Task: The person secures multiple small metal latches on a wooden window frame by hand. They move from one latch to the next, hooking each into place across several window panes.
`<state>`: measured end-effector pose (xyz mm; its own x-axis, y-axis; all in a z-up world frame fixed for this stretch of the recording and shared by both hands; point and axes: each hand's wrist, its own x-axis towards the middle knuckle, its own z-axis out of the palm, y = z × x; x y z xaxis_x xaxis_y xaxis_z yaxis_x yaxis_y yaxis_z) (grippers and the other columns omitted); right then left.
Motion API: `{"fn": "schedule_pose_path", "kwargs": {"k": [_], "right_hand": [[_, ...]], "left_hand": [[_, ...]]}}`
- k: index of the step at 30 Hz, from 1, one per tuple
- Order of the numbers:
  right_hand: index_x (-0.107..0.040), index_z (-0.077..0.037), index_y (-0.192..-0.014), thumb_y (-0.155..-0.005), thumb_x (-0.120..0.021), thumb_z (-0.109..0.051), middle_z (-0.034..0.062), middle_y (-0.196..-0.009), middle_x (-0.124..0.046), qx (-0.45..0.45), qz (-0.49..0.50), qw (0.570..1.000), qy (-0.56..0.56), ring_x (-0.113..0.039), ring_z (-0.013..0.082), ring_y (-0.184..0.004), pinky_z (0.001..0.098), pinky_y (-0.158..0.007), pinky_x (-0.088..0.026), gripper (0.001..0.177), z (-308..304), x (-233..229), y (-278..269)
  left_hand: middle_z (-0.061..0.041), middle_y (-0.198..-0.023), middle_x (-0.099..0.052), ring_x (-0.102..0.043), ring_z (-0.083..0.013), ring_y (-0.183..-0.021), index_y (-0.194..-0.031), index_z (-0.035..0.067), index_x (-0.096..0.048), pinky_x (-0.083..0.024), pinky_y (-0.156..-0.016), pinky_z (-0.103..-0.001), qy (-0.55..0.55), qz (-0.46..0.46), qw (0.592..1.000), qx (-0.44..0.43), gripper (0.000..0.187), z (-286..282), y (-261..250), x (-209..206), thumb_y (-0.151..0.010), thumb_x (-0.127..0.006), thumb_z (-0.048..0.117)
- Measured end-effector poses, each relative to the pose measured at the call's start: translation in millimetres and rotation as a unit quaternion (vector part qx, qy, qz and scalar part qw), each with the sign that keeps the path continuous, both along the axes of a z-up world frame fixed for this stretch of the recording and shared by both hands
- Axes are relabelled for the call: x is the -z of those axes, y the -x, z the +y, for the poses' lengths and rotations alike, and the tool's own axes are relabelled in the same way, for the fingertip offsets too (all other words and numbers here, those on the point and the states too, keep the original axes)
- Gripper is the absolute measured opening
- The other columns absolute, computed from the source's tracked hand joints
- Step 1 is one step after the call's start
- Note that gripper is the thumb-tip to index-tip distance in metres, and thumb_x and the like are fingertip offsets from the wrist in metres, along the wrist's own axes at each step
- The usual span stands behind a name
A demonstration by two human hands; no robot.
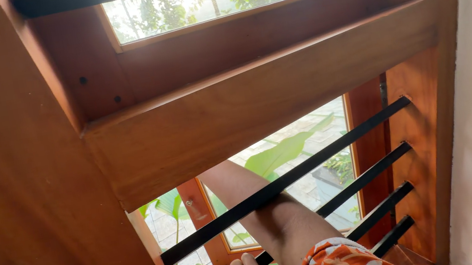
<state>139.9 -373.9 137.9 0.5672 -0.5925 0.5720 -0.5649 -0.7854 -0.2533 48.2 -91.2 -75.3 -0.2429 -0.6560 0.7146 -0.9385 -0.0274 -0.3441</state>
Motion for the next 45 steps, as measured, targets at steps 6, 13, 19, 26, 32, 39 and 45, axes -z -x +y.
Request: {"fn": "schedule_pose_path", "kwargs": {"k": [6,13,19,26,32,39,45], "right_hand": [[-0.059,-0.019,-0.138,-0.100,-0.049,-0.053,0.0051,-0.138,-0.061,-0.016,-0.019,0.999,0.039,-0.056,0.0257,-0.129,0.0460,-0.110,-0.045,0.052,35.2,-8.4,12.2],[-0.060,-0.021,-0.136,-0.102,-0.046,-0.057,0.0026,-0.138,-0.062,-0.044,-0.066,0.974,0.211,-0.055,0.0238,-0.131,0.0464,-0.113,-0.043,0.052,135.0,17.7,80.8],[-0.031,-0.026,-0.162,-0.105,-0.043,-0.065,0.0070,-0.167,-0.035,0.016,0.005,0.893,0.450,-0.031,0.0274,-0.157,0.0543,-0.129,-0.016,0.070,202.2,49.3,147.7],[-0.012,-0.035,-0.166,-0.106,-0.039,-0.067,0.0014,-0.176,-0.007,0.004,0.165,0.936,0.312,-0.005,0.0278,-0.162,0.0541,-0.131,-0.007,0.072,245.0,57.8,192.2],[-0.050,-0.019,-0.150,-0.104,-0.049,-0.055,0.0167,-0.160,-0.040,-0.030,0.032,0.982,0.184,-0.034,0.0351,-0.150,0.0572,-0.125,-0.021,0.058,285.0,100.3,236.9],[-0.066,-0.002,-0.085,-0.098,-0.066,-0.014,0.0121,-0.089,-0.071,0.054,-0.404,0.912,0.051,-0.070,0.0273,-0.091,0.0365,-0.085,-0.056,0.017,355.7,225.8,245.5],[-0.071,0.001,-0.110,-0.097,-0.065,-0.004,0.0163,-0.112,-0.073,-0.064,-0.345,0.931,0.106,-0.069,0.0326,-0.105,0.0401,-0.091,-0.055,0.015,370.5,240.9,217.6]], "left_hand": [[-0.016,-0.107,-0.065,-0.063,-0.0325,-0.099,-0.120,0.002,-0.064,-0.040,-0.081,-0.060,0.055,0.061,0.996,0.031,0.071,28.7,20.5,-26.5,-0.068,-0.077,0.048],[-0.024,-0.122,-0.059,-0.056,-0.0368,-0.118,-0.127,-0.007,-0.057,-0.036,-0.105,-0.054,0.134,0.076,0.976,0.155,0.060,70.9,36.5,-46.6,-0.082,-0.064,0.032],[-0.018,-0.110,-0.062,-0.063,-0.0346,-0.107,-0.106,0.000,-0.062,-0.048,-0.101,-0.052,0.146,0.051,0.933,0.324,0.022,101.8,34.1,-49.5,-0.089,-0.063,0.014],[-0.012,-0.093,-0.061,-0.062,-0.0305,-0.091,-0.092,0.004,-0.062,-0.050,-0.087,-0.047,0.136,0.063,0.923,0.354,0.011,118.3,27.5,-43.2,-0.083,-0.065,0.009],[-0.008,-0.091,-0.061,-0.062,-0.0272,-0.095,-0.093,0.007,-0.064,-0.049,-0.086,-0.045,0.128,0.076,0.925,0.348,0.012,135.7,16.2,-13.1,-0.082,-0.067,0.008],[-0.006,-0.110,-0.058,-0.050,-0.0254,-0.109,-0.100,0.016,-0.069,-0.031,-0.097,-0.049,0.248,0.132,0.939,0.198,0.014,160.2,-18.6,30.6,-0.088,-0.073,0.020],[-0.016,-0.127,-0.048,-0.039,-0.0334,-0.122,-0.115,0.005,-0.064,-0.029,-0.104,-0.050,0.290,0.151,0.940,0.096,0.031,164.8,-43.8,26.4,-0.096,-0.070,0.028]]}}
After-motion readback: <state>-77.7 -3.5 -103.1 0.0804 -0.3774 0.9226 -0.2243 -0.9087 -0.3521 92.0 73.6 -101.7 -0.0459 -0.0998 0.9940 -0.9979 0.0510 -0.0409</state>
